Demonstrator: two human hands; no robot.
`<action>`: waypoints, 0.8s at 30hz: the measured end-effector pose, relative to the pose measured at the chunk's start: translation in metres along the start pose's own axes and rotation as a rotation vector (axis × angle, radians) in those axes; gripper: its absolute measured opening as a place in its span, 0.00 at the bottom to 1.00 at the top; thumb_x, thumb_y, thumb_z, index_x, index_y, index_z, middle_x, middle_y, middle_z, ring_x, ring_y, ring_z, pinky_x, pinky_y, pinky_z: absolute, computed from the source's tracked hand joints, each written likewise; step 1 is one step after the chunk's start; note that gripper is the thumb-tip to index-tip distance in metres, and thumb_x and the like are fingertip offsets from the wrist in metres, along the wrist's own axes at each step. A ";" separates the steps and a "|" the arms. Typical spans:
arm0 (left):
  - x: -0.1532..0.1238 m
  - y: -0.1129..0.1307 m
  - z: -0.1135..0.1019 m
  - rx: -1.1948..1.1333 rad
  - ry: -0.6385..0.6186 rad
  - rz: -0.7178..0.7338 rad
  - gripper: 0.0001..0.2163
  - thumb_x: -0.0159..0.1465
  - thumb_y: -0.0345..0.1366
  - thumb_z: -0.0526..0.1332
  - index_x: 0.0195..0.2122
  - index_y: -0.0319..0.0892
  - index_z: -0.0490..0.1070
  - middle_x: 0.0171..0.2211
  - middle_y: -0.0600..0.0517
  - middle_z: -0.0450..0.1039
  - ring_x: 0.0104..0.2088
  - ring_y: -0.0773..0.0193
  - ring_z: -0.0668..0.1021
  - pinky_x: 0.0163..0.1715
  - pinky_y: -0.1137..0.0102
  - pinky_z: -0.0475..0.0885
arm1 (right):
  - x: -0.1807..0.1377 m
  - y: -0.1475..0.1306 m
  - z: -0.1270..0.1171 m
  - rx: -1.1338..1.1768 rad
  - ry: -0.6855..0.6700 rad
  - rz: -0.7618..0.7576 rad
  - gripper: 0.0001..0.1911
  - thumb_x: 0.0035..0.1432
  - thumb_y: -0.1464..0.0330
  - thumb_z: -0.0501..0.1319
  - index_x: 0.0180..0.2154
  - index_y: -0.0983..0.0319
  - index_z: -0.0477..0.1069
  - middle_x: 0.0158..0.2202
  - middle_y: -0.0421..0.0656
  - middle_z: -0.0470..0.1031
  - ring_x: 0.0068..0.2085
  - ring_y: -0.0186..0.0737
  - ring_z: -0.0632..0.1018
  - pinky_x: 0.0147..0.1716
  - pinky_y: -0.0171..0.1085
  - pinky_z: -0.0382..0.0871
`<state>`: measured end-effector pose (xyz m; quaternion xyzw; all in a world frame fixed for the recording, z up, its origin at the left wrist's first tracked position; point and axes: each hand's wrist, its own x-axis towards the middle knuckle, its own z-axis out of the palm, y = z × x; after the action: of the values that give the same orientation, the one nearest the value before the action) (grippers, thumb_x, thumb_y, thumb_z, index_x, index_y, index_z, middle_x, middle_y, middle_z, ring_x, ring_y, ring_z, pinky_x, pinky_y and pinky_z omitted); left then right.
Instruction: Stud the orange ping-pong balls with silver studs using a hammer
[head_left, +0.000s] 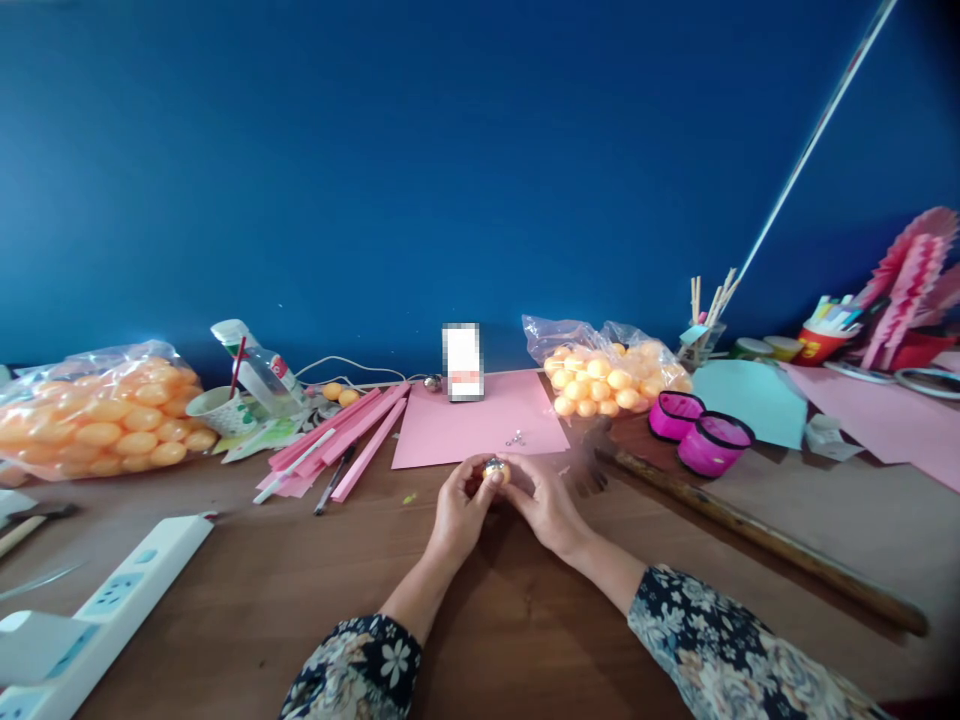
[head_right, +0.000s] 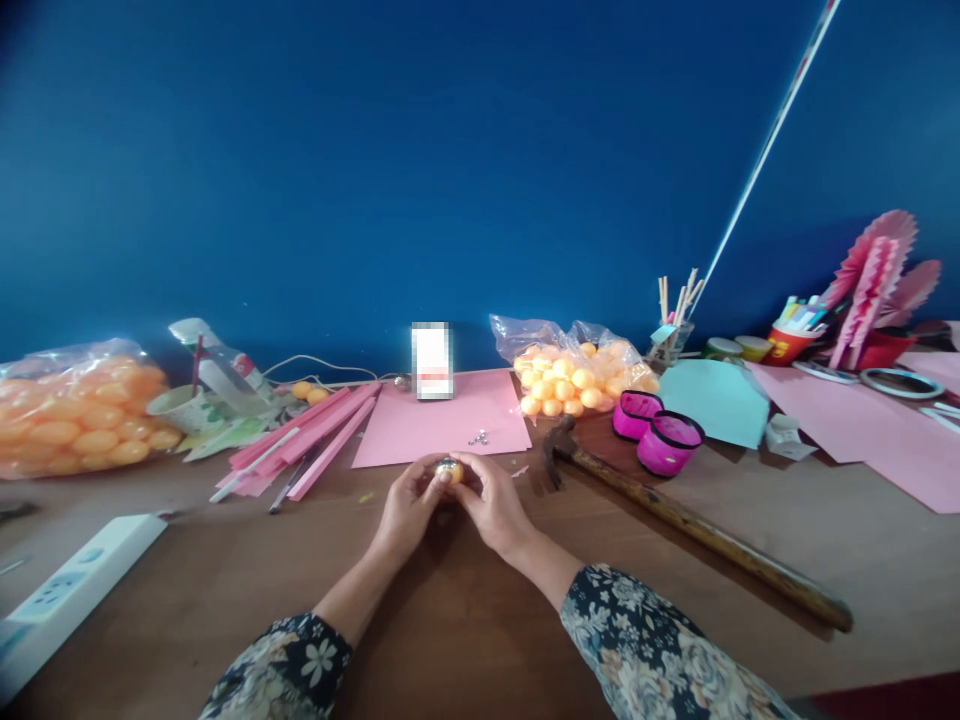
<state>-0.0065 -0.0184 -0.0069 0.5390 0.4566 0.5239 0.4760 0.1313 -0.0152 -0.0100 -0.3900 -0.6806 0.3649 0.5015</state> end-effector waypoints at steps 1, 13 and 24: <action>0.000 0.000 0.000 -0.019 0.005 -0.002 0.19 0.55 0.42 0.61 0.46 0.41 0.68 0.35 0.48 0.74 0.33 0.61 0.76 0.33 0.68 0.73 | 0.000 -0.001 0.001 0.015 0.012 0.001 0.17 0.57 0.69 0.57 0.49 0.59 0.65 0.48 0.45 0.71 0.48 0.42 0.72 0.49 0.41 0.66; 0.002 -0.008 -0.003 -0.136 0.104 -0.048 0.21 0.52 0.45 0.62 0.44 0.39 0.68 0.31 0.50 0.73 0.27 0.65 0.76 0.27 0.70 0.74 | 0.007 0.001 -0.025 -0.412 0.096 -0.034 0.18 0.56 0.72 0.54 0.49 0.62 0.62 0.46 0.48 0.71 0.41 0.38 0.75 0.45 0.39 0.68; 0.005 -0.009 -0.005 -0.181 0.173 0.032 0.20 0.49 0.39 0.66 0.42 0.39 0.68 0.32 0.51 0.73 0.30 0.67 0.75 0.34 0.72 0.70 | 0.048 0.022 -0.042 -0.838 -0.108 0.011 0.09 0.52 0.75 0.57 0.36 0.62 0.72 0.35 0.44 0.75 0.38 0.40 0.74 0.38 0.35 0.65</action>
<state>-0.0114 -0.0126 -0.0149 0.4536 0.4382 0.6150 0.4733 0.1662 0.0415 -0.0014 -0.5442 -0.7933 0.0789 0.2613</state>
